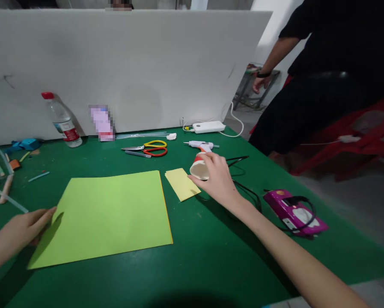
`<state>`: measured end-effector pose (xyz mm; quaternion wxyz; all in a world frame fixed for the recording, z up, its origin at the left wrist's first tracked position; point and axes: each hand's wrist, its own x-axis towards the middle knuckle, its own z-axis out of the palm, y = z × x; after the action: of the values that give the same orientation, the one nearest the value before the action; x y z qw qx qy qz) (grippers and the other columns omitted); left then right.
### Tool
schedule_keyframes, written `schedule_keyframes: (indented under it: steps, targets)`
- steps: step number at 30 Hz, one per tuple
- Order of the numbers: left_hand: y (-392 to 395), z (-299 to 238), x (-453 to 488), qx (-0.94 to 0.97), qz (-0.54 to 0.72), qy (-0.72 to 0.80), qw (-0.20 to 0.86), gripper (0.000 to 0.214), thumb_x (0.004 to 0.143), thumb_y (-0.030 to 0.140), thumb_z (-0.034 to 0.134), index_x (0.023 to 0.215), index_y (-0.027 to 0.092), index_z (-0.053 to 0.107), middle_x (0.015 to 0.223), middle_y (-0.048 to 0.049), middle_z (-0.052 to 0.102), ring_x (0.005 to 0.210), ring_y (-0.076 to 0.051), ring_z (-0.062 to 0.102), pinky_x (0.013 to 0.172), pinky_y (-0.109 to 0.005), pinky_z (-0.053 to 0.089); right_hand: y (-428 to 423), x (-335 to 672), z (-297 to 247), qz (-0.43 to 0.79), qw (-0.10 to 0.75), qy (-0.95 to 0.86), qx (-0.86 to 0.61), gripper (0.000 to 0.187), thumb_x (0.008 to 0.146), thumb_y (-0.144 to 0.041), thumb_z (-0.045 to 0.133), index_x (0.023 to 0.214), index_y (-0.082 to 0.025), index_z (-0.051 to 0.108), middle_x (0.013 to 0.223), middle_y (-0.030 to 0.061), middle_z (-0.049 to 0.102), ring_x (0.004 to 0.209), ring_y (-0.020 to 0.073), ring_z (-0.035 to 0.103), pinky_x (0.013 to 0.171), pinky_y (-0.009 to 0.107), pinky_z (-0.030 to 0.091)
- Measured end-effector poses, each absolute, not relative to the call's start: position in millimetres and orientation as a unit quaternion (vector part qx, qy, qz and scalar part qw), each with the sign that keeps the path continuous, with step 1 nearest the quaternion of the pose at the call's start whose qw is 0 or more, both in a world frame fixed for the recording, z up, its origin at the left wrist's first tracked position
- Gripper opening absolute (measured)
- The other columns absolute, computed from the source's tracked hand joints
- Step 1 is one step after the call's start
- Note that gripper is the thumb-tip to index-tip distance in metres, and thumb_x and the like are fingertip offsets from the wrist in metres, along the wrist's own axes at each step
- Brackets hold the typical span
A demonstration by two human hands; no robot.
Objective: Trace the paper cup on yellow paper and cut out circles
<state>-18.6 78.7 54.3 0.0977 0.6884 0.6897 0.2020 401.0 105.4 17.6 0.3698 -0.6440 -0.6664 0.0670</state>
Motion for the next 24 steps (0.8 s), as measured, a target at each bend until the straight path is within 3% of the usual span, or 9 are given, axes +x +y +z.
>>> schedule_keyframes:
  steps: [2,3,6,8,13,15,18,24]
  targets:
    - [90,70,-17,0.717,0.133,0.684,0.013,0.025,0.08,0.023,0.043,0.063,0.013,0.058,0.033,0.003,0.043,0.028,-0.014,0.041,0.033,-0.017,0.018,112,411,7,0.047,0.364,-0.67,-0.645,0.053,0.064,-0.041,0.063,0.109,-0.017,0.051,0.122,0.0157,0.042,0.118,0.037,0.032,0.098,0.052,0.026]
    - [96,74,-10,0.738,0.107,0.667,-0.015,0.025,0.082,0.02,0.038,0.072,0.012,0.059,0.038,0.0008,0.048,0.032,-0.015,0.043,0.035,-0.018,0.017,115,415,1,0.043,0.361,-0.673,-0.644,0.05,0.065,-0.042,0.062,0.108,-0.018,0.051,0.122,0.015,0.043,0.117,0.0358,0.034,0.097,0.05,0.027]
    - [110,68,33,0.816,0.043,0.574,-0.047,0.033,0.082,0.01,0.031,0.108,0.01,0.052,0.086,-0.0109,0.066,0.062,-0.019,0.059,0.046,-0.022,0.036,122,421,-11,0.037,0.355,-0.673,-0.648,0.036,0.072,-0.042,0.055,0.1,-0.02,0.053,0.116,0.0132,0.048,0.112,0.0332,0.04,0.094,0.048,0.032]
    - [119,57,77,0.868,0.015,0.494,-0.041,0.027,0.084,0.011,0.035,0.103,0.011,0.055,0.098,-0.0122,0.064,0.077,-0.021,0.061,0.057,-0.027,0.044,125,424,-13,0.033,0.356,-0.663,-0.658,0.031,0.074,-0.043,0.052,0.095,-0.021,0.054,0.111,0.0126,0.049,0.11,0.0327,0.042,0.091,0.047,0.034]
    - [133,36,186,0.951,0.003,0.307,-0.029,0.016,0.087,0.021,0.045,0.096,0.014,0.056,0.099,-0.0062,0.06,0.091,-0.018,0.057,0.073,-0.03,0.048,127,427,-12,0.04,0.368,-0.616,-0.695,0.025,0.071,-0.044,0.054,0.078,-0.021,0.046,0.098,0.0111,0.048,0.099,0.0297,0.047,0.082,0.043,0.041]
    - [134,32,214,0.962,0.008,0.271,-0.037,0.022,0.087,0.03,0.048,0.099,0.012,0.055,0.104,-0.007,0.058,0.096,-0.019,0.055,0.077,-0.035,0.048,127,428,-11,0.051,0.371,-0.596,-0.71,0.027,0.067,-0.043,0.056,0.076,-0.021,0.043,0.096,0.0107,0.048,0.096,0.0294,0.049,0.079,0.042,0.042]
    - [132,24,237,0.968,-0.011,0.246,-0.056,0.03,0.085,0.038,0.051,0.102,0.012,0.054,0.104,-0.0078,0.057,0.095,-0.02,0.056,0.079,-0.039,0.048,125,428,-11,0.088,0.372,-0.569,-0.728,0.037,0.063,-0.042,0.059,0.086,-0.019,0.043,0.097,0.0123,0.05,0.091,0.0297,0.052,0.074,0.042,0.044]
    - [125,8,246,0.978,-0.066,0.179,-0.086,0.017,0.086,0.027,0.052,0.091,0.011,0.057,0.084,-0.0029,0.06,0.072,-0.013,0.059,0.063,-0.028,0.052,118,429,-8,0.2,0.376,-0.539,-0.727,0.056,0.063,-0.042,0.06,0.111,-0.017,0.044,0.097,0.0118,0.06,0.084,0.0283,0.059,0.071,0.038,0.047]
